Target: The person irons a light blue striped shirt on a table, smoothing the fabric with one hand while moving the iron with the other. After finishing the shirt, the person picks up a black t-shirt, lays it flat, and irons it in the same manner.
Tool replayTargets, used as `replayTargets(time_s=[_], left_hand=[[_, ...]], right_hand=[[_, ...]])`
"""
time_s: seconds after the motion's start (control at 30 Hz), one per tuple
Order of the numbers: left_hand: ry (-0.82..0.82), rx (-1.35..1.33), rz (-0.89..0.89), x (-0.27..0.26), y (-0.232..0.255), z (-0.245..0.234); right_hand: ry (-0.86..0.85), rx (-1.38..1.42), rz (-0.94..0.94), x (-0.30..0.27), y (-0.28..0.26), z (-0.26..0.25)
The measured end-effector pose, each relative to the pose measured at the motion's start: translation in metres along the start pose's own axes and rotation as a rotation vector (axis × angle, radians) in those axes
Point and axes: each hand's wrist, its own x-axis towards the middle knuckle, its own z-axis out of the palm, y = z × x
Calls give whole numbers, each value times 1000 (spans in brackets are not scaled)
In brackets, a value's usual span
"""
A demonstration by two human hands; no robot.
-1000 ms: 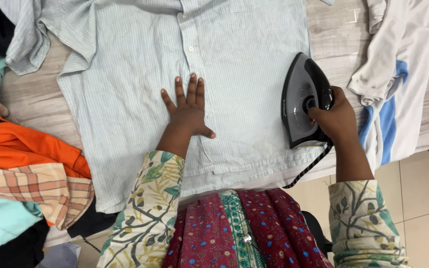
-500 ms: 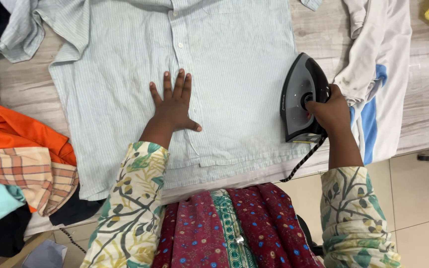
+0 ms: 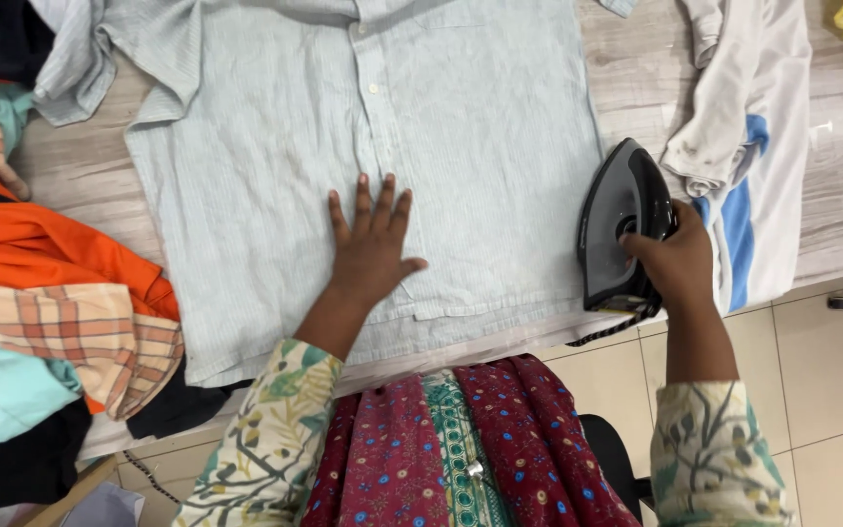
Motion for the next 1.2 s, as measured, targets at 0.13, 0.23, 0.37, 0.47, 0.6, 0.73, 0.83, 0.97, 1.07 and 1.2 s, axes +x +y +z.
replayTargets(time_s=[0.13,0.23,0.37,0.47,0.6,0.73,0.83,0.97,1.07,1.2], left_hand=[[-208,-65,-18,-16,11,-6],[-264,-40,-46,-16,14,-12],[-297,-27,-68,-19,14,-16],[-384,-12,-97,-17,14,-20],[-452,-19,-146,-14,19,-24],[-547,-36,-193,-5,22,-27],[-594,-25,-220,-2,24,-25],[-607,3,-237,0,25,-21],[-602,12,-240,0,25,-19],[-606,26,-249,1,26,-17]], right_hand=[[-124,100,-40,-45,-28,27],[-260,34,-105,-69,-56,59],[-404,-60,-97,-91,-82,99],[-403,-81,-334,-101,-90,115],[-434,-264,-204,-102,-93,112],[-384,-288,-178,-94,-86,99],[-346,-298,-117,-86,-73,84],[-268,-313,-41,-69,-52,56],[-198,-214,-77,-56,-32,35],[-141,-223,-64,-36,-9,9]])
